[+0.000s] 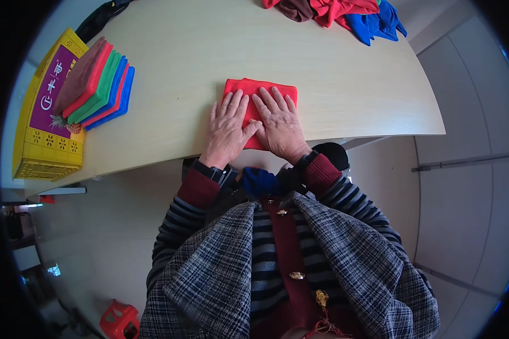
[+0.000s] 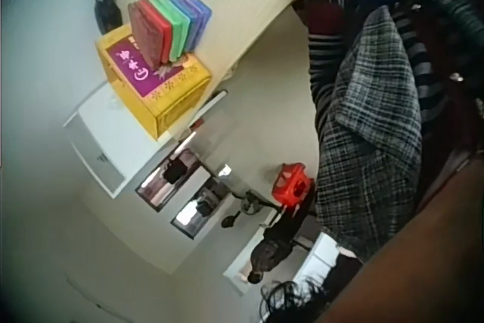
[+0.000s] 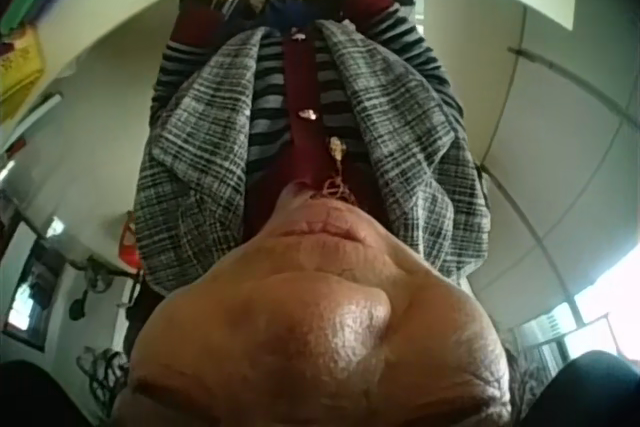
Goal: Folding small square pieces of colored cloth at a table.
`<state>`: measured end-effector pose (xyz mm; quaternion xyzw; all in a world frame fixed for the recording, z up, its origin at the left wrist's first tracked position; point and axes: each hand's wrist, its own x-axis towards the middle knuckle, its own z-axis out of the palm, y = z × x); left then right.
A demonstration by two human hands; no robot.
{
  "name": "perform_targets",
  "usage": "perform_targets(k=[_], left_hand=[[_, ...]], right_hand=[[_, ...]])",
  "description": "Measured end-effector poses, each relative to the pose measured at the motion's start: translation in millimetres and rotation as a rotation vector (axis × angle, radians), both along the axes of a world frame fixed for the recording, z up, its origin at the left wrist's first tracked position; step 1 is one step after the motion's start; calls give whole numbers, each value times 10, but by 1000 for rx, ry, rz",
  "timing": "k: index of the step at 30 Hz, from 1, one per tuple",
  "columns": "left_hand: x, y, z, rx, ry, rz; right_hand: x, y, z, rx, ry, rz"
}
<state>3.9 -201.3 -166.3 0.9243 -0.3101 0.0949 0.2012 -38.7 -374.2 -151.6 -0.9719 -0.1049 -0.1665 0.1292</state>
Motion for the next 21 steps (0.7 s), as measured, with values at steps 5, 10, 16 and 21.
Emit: perform_targets(k=[5, 10, 16, 21], left_hand=[[-56, 17, -19, 22, 0, 14], [-143, 146, 28, 108, -33, 71], [-287, 120, 194, 86, -93, 20], [-218, -32, 54, 35, -78, -68]], right_hand=[[-29, -36, -92, -21, -12, 16], [-42, -154, 49, 73, 73, 99], [-2, -168, 52, 53, 78, 94], [67, -81, -93, -13, -10, 101]])
